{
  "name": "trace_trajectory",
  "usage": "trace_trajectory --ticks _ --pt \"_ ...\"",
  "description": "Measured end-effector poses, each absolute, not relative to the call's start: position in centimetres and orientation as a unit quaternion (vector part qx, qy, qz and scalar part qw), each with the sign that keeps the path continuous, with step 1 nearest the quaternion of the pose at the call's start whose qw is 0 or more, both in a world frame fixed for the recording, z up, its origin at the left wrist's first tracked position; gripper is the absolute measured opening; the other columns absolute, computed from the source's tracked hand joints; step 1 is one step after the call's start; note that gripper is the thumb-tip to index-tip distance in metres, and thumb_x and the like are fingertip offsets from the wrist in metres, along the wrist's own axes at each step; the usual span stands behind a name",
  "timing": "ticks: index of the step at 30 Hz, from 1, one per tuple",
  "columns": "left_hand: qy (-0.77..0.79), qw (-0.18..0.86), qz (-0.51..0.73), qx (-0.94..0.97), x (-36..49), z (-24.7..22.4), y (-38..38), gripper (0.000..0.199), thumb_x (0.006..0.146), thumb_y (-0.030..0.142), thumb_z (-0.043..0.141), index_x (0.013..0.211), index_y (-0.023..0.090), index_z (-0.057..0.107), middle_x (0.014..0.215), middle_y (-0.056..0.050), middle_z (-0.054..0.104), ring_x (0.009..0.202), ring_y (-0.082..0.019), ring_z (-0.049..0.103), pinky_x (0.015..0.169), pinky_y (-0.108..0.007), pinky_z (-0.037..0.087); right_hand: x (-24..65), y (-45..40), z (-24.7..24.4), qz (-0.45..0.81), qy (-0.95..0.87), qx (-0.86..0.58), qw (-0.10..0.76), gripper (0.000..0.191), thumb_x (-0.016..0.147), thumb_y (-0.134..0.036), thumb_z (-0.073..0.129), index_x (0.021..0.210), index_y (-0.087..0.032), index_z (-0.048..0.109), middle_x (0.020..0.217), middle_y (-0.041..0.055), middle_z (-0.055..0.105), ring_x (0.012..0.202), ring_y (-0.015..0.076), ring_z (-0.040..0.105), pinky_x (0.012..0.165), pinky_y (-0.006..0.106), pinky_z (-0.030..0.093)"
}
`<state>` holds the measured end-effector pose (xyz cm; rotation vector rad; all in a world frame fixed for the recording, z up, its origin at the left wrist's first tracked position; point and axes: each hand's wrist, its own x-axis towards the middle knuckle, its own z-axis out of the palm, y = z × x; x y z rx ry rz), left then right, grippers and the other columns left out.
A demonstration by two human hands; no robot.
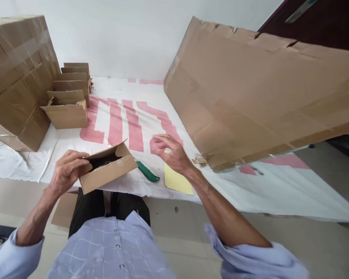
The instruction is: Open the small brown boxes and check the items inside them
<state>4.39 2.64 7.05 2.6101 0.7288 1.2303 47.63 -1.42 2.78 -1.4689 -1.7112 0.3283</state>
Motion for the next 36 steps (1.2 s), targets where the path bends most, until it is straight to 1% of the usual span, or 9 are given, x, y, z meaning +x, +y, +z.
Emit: trace_trajectory --ticks 3,5,7,10,16,21,27,34,36 --pt "0.296 0.170 0.438 0.832 4.3 7.0 4.2 0.029 0.106 0.021 0.056 0.094 0.024 0.082 0.109 -0.007 0.083 0.097 -0.020 0.076 0.088 -0.037 0.063 41.7 0.7 3.8 0.202 -0.722 -0.509 0.423 0.048 0.097 -0.047 0.071 0.142 -0.029 0.068 0.140 0.0105 0.069 0.120 0.0280 0.070 0.097 0.047 0.063" --pt "0.352 0.217 0.453 0.790 4.2 6.5 5.2 0.025 0.103 0.030 0.062 0.091 0.024 0.082 0.109 -0.007 0.081 0.100 -0.021 0.076 0.088 -0.036 0.063 39.3 1.8 3.8 0.214 -0.719 -0.507 0.425 0.047 0.098 -0.043 0.069 0.142 -0.027 0.067 0.138 0.0116 0.069 0.118 0.0283 0.070 0.096 0.048 0.063" --pt "0.401 0.262 0.464 0.745 3.9 5.8 5.7 0.019 0.097 0.039 0.071 0.098 0.024 0.083 0.116 -0.008 0.077 0.106 -0.023 0.074 0.088 -0.036 0.064 38.1 2.4 3.6 0.195 -0.713 -0.518 0.431 0.041 0.098 -0.038 0.067 0.137 -0.024 0.068 0.132 0.0126 0.071 0.111 0.0283 0.071 0.093 0.048 0.063" --pt "0.428 0.336 0.454 0.706 3.4 4.5 5.7 0.034 0.087 0.046 0.082 0.114 0.024 0.082 0.128 -0.010 0.072 0.115 -0.026 0.071 0.090 -0.037 0.064 37.4 2.0 3.3 0.155 -0.737 -0.506 0.420 0.030 0.100 -0.031 0.064 0.127 -0.024 0.072 0.126 0.0120 0.073 0.114 0.0296 0.069 0.099 0.051 0.062" --pt "0.459 0.431 0.413 0.658 3.2 3.1 4.0 0.053 0.089 0.054 0.080 0.133 0.024 0.076 0.124 -0.009 0.075 0.108 -0.026 0.070 0.093 -0.038 0.060 36.2 -0.4 4.2 0.144 -0.829 -0.438 0.315 0.028 0.104 -0.026 0.061 0.128 -0.028 0.075 0.128 0.0104 0.073 0.122 0.0319 0.064 0.112 0.058 0.055" --pt "0.474 0.440 0.404 0.647 3.7 2.8 2.9 0.059 0.091 0.058 0.075 0.138 0.022 0.073 0.121 -0.009 0.076 0.104 -0.027 0.071 0.090 -0.039 0.059 35.5 -0.1 4.4 0.147 -0.845 -0.427 0.288 0.033 0.107 -0.031 0.058 0.135 -0.026 0.073 0.134 0.0126 0.070 0.127 0.0319 0.063 0.112 0.059 0.055" --pt "0.470 0.428 0.400 0.661 3.7 2.2 2.4 0.060 0.090 0.058 0.077 0.138 0.024 0.071 0.143 -0.010 0.069 0.128 -0.032 0.066 0.107 -0.043 0.055 35.6 1.2 4.1 0.170 -0.854 -0.425 0.249 0.036 0.104 -0.037 0.064 0.133 -0.022 0.075 0.133 0.0145 0.071 0.132 0.0347 0.061 0.118 0.064 0.050" --pt "0.470 0.444 0.410 0.643 3.9 1.8 2.4 0.059 0.094 0.059 0.071 0.141 0.023 0.070 0.143 -0.010 0.070 0.129 -0.033 0.065 0.112 -0.045 0.053 35.1 0.6 5.1 0.209 -0.819 -0.424 0.325 0.019 0.105 -0.026 0.059 0.108 -0.026 0.078 0.110 0.0085 0.073 0.106 0.0255 0.069 0.100 0.048 0.059" --pt "0.471 0.447 0.415 0.637 4.0 1.8 2.4 0.058 0.095 0.059 0.070 0.141 0.024 0.070 0.140 -0.009 0.071 0.125 -0.032 0.067 0.109 -0.045 0.055 34.9 0.5 5.1 0.208 -0.815 -0.431 0.327 0.021 0.106 -0.025 0.058 0.109 -0.027 0.078 0.111 0.0081 0.073 0.104 0.0246 0.070 0.097 0.045 0.060"
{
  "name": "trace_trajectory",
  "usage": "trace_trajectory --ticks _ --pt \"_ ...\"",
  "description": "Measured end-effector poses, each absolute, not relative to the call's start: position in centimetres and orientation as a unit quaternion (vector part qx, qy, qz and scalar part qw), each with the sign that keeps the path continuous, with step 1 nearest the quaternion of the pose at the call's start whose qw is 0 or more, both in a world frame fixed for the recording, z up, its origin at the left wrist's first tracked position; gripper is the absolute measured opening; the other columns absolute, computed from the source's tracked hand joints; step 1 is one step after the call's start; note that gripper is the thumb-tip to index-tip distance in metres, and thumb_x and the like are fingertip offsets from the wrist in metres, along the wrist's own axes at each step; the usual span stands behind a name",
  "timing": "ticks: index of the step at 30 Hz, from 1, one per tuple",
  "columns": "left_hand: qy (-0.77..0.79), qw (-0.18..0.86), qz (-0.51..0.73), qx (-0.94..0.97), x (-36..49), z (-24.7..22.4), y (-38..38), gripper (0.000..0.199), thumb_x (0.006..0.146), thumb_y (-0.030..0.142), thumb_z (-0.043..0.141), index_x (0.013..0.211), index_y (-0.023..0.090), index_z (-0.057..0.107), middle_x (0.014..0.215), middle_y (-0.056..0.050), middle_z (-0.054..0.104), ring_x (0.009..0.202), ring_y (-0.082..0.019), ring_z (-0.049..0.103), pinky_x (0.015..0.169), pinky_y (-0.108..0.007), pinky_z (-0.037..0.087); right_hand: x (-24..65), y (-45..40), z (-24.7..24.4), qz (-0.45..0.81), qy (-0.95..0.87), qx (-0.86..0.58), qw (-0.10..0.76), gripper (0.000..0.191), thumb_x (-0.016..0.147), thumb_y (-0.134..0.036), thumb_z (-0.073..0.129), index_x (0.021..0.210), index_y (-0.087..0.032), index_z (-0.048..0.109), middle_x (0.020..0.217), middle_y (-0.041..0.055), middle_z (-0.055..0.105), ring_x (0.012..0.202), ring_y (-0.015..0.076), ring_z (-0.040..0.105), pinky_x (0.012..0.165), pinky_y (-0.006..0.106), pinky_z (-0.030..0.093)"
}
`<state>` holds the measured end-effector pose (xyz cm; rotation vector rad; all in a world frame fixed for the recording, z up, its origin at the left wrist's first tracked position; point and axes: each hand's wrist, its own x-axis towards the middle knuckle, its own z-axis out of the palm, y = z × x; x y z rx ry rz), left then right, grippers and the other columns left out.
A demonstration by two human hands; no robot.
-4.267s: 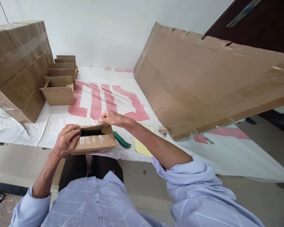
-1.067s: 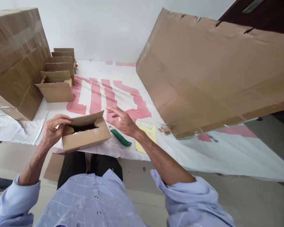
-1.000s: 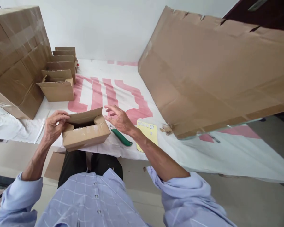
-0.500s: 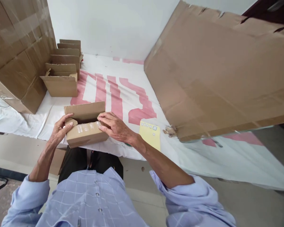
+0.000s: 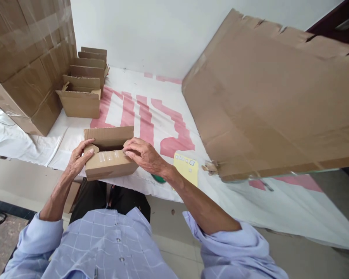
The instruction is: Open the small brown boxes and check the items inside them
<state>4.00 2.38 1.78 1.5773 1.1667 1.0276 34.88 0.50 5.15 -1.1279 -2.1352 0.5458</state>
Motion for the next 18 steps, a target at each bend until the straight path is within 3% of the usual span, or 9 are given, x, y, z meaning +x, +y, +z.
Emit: trace_trajectory --ticks 3,7,11,18 --pt "0.470 0.447 0.418 0.636 4.08 1.71 2.42 0.057 0.095 0.059 0.069 0.140 0.024 0.070 0.133 -0.009 0.074 0.115 -0.029 0.069 0.102 -0.044 0.058 34.76 0.75 4.88 0.169 -0.824 -0.454 0.292 0.025 0.106 -0.027 0.058 0.121 -0.027 0.078 0.118 0.0100 0.072 0.108 0.0274 0.067 0.099 0.048 0.059" --pt "0.472 0.436 0.421 0.640 4.18 1.77 2.38 0.053 0.096 0.058 0.066 0.137 0.024 0.072 0.132 -0.009 0.075 0.114 -0.029 0.069 0.102 -0.044 0.058 34.79 1.34 4.40 0.154 -0.845 -0.441 0.259 0.027 0.108 -0.027 0.055 0.109 -0.026 0.082 0.110 0.0091 0.075 0.104 0.0271 0.066 0.099 0.050 0.057" --pt "0.474 0.439 0.418 0.638 4.29 1.73 2.30 0.053 0.098 0.055 0.064 0.138 0.022 0.072 0.137 -0.010 0.074 0.120 -0.030 0.068 0.106 -0.045 0.056 34.78 1.33 4.35 0.179 -0.828 -0.430 0.311 0.026 0.106 -0.025 0.057 0.103 -0.026 0.082 0.104 0.0081 0.077 0.100 0.0255 0.070 0.096 0.048 0.058" --pt "0.475 0.443 0.423 0.631 4.29 1.33 2.38 0.053 0.098 0.055 0.064 0.138 0.021 0.071 0.124 -0.009 0.076 0.110 -0.029 0.070 0.099 -0.042 0.058 34.47 1.02 4.26 0.201 -0.797 -0.425 0.379 0.019 0.101 -0.023 0.066 0.099 -0.027 0.084 0.102 0.0070 0.081 0.096 0.0252 0.076 0.091 0.045 0.063"
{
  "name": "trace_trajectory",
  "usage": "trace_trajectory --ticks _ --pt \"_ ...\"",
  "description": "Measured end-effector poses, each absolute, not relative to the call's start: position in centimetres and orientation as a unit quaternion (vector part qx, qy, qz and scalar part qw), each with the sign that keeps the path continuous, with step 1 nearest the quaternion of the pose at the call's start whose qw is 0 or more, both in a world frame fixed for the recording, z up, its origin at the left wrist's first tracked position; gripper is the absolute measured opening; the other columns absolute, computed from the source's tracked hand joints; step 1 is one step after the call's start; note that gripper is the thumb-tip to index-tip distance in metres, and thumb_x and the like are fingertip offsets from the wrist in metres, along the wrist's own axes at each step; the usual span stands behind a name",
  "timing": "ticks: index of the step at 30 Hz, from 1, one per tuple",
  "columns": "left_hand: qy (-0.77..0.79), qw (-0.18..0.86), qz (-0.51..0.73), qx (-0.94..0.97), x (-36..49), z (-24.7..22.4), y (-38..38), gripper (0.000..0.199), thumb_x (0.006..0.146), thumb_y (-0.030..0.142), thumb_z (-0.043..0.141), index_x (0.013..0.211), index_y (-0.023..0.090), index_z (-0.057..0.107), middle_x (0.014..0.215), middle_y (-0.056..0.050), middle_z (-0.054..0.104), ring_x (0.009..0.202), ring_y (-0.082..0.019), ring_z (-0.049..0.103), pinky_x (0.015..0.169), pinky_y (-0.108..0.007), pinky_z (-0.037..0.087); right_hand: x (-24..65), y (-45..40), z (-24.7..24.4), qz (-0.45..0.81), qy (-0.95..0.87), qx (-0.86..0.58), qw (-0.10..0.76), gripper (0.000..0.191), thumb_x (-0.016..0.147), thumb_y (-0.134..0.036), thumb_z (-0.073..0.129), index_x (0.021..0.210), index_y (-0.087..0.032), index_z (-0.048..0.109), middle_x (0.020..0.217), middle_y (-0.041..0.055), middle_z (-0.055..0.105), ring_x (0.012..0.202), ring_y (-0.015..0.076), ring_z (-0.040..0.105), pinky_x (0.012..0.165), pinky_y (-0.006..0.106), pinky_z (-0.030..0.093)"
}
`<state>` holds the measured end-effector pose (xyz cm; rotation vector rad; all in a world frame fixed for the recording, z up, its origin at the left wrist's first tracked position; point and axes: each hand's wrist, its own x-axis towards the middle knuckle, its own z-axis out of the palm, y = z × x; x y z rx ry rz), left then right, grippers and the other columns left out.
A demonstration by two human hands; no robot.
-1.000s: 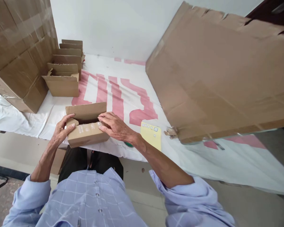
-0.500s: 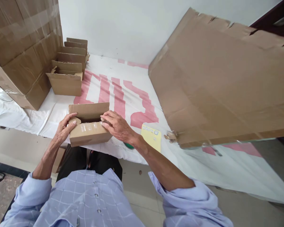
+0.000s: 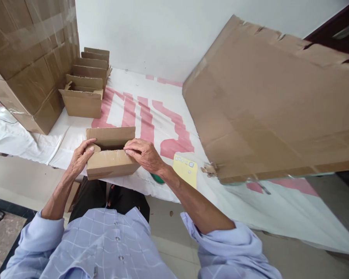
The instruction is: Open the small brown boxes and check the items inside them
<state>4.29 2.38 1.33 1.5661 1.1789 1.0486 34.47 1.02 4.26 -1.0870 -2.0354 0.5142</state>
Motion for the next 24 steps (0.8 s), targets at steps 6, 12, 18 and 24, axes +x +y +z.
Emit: trace_trajectory --ticks 6,12,18,24 --pt "0.473 0.439 0.431 0.631 4.4 1.4 2.3 0.049 0.099 0.055 0.062 0.136 0.024 0.073 0.126 -0.008 0.077 0.114 -0.029 0.070 0.103 -0.043 0.057 33.9 0.8 3.9 0.193 -0.785 -0.436 0.396 0.019 0.101 -0.025 0.064 0.088 -0.026 0.078 0.094 0.0061 0.078 0.090 0.0244 0.074 0.087 0.043 0.061" --pt "0.472 0.456 0.436 0.616 4.1 1.5 2.6 0.052 0.098 0.056 0.061 0.132 0.020 0.075 0.126 -0.010 0.078 0.122 -0.033 0.069 0.112 -0.048 0.053 34.2 0.6 4.6 0.194 -0.794 -0.429 0.385 0.008 0.100 -0.028 0.066 0.097 -0.024 0.072 0.096 0.0061 0.074 0.089 0.0228 0.071 0.080 0.039 0.059" --pt "0.465 0.480 0.391 0.633 3.5 2.1 2.8 0.062 0.089 0.057 0.076 0.141 0.024 0.068 0.119 -0.008 0.076 0.110 -0.030 0.071 0.099 -0.044 0.059 34.4 -3.2 7.3 0.148 -0.862 -0.353 0.331 0.010 0.104 -0.030 0.068 0.098 -0.025 0.074 0.099 0.0065 0.074 0.093 0.0235 0.071 0.082 0.040 0.061" --pt "0.486 0.392 0.314 0.715 4.1 3.6 2.3 0.099 0.065 0.053 0.096 0.150 0.022 0.055 0.141 -0.014 0.062 0.132 -0.036 0.062 0.115 -0.052 0.053 33.6 -6.7 5.5 0.078 -0.912 -0.300 0.268 0.017 0.107 -0.029 0.065 0.096 -0.023 0.076 0.098 0.0072 0.075 0.091 0.0222 0.070 0.084 0.039 0.058"
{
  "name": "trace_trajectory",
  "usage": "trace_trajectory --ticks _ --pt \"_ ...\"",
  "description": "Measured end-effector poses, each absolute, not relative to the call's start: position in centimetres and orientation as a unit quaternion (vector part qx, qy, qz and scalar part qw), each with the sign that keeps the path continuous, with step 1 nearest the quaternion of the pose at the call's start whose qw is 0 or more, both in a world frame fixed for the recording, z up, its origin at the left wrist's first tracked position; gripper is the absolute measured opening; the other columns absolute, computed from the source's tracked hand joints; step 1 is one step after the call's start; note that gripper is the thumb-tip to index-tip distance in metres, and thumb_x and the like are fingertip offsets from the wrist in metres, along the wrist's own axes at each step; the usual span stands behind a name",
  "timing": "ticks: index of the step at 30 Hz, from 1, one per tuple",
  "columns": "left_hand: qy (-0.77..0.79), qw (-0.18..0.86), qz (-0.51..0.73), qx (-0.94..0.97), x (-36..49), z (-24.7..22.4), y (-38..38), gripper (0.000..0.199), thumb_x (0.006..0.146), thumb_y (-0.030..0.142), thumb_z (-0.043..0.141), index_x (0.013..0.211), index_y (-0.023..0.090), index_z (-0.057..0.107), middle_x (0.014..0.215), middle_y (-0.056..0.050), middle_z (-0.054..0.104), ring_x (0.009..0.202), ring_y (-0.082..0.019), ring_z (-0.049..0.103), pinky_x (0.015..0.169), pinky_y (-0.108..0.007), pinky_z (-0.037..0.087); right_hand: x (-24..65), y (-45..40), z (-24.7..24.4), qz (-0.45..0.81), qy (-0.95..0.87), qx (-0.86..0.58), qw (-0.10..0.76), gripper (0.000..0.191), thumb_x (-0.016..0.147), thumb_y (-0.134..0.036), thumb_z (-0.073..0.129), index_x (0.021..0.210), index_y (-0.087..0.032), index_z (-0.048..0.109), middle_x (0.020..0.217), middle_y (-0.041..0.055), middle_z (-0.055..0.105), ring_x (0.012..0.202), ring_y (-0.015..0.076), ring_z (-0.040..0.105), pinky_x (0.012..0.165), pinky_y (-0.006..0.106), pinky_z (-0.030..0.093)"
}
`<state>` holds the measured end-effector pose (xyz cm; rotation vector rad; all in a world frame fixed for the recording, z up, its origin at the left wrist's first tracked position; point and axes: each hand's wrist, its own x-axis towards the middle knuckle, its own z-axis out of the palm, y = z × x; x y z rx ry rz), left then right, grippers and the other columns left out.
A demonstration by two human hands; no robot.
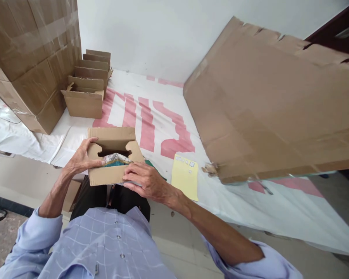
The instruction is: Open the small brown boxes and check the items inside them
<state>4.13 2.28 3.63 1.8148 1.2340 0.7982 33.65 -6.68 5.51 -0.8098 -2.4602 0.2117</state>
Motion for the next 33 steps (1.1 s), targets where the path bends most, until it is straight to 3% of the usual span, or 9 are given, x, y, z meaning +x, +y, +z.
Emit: trace_trajectory --ticks 3,8,13,17,20,25,29,33 --pt "0.535 0.297 0.273 0.743 5.4 4.4 1.7 0.096 0.061 0.045 0.096 0.146 0.023 0.055 0.139 -0.014 0.057 0.130 -0.037 0.063 0.113 -0.053 0.055 33.0 -6.3 4.8 0.067 -0.912 -0.301 0.272 0.023 0.108 -0.022 0.061 0.091 -0.021 0.075 0.094 0.0068 0.074 0.088 0.0205 0.067 0.083 0.037 0.055" --pt "0.593 0.214 0.231 0.741 6.7 5.4 0.7 0.081 0.069 0.034 0.084 0.144 0.022 0.057 0.137 -0.015 0.059 0.116 -0.037 0.070 0.105 -0.056 0.059 32.0 -4.9 5.2 0.066 -0.910 -0.311 0.267 0.026 0.109 -0.023 0.060 0.087 -0.020 0.075 0.094 0.0077 0.072 0.087 0.0212 0.063 0.083 0.036 0.054" --pt "0.528 0.318 0.329 0.715 4.9 5.4 0.7 0.067 0.080 0.036 0.066 0.145 0.021 0.060 0.138 -0.012 0.068 0.131 -0.038 0.065 0.115 -0.057 0.054 32.7 -3.9 5.6 0.075 -0.909 -0.342 0.225 0.028 0.110 -0.036 0.061 0.121 -0.017 0.078 0.123 0.0139 0.077 0.117 0.0287 0.065 0.103 0.046 0.052" --pt "0.460 0.418 0.430 0.655 3.0 4.0 1.2 0.071 0.081 0.032 0.057 0.152 0.025 0.057 0.150 -0.010 0.068 0.140 -0.037 0.061 0.117 -0.054 0.053 33.5 -3.6 6.1 0.027 -0.896 -0.429 0.115 0.037 0.109 -0.047 0.063 0.111 -0.016 0.081 0.115 0.0145 0.080 0.117 0.0316 0.064 0.100 0.045 0.047" --pt "0.452 0.445 0.474 0.611 2.3 2.6 1.1 0.071 0.079 0.029 0.052 0.150 0.025 0.057 0.154 -0.010 0.066 0.137 -0.035 0.063 0.117 -0.053 0.052 33.3 -3.2 6.9 -0.037 -0.872 -0.486 0.054 0.036 0.109 -0.044 0.062 0.100 -0.015 0.082 0.106 0.0163 0.079 0.111 0.0315 0.063 0.097 0.044 0.044" --pt "0.529 0.370 0.445 0.620 2.5 1.8 -0.3 0.054 0.082 0.030 0.054 0.135 0.025 0.063 0.140 -0.008 0.069 0.126 -0.032 0.065 0.113 -0.053 0.053 32.4 -1.2 7.0 -0.064 -0.876 -0.477 -0.039 0.024 0.108 -0.031 0.062 0.099 -0.018 0.080 0.093 0.0135 0.076 0.109 0.0329 0.061 0.097 0.046 0.042" --pt "0.565 0.332 0.392 0.646 2.6 1.8 -1.0 0.059 0.083 0.040 0.063 0.140 0.023 0.059 0.133 -0.011 0.069 0.122 -0.035 0.065 0.101 -0.052 0.057 32.3 0.3 6.2 -0.051 -0.884 -0.462 -0.052 0.017 0.103 -0.029 0.069 0.113 -0.019 0.078 0.104 0.0119 0.074 0.115 0.0322 0.060 0.107 0.046 0.039" --pt "0.548 0.300 0.394 0.674 2.4 1.6 -0.7 0.055 0.086 0.039 0.062 0.138 0.022 0.058 0.139 -0.014 0.066 0.127 -0.035 0.065 0.105 -0.054 0.057 32.6 1.5 7.2 0.002 -0.884 -0.464 -0.067 0.016 0.100 -0.033 0.073 0.096 -0.018 0.078 0.097 0.0109 0.072 0.101 0.0272 0.061 0.092 0.039 0.042"
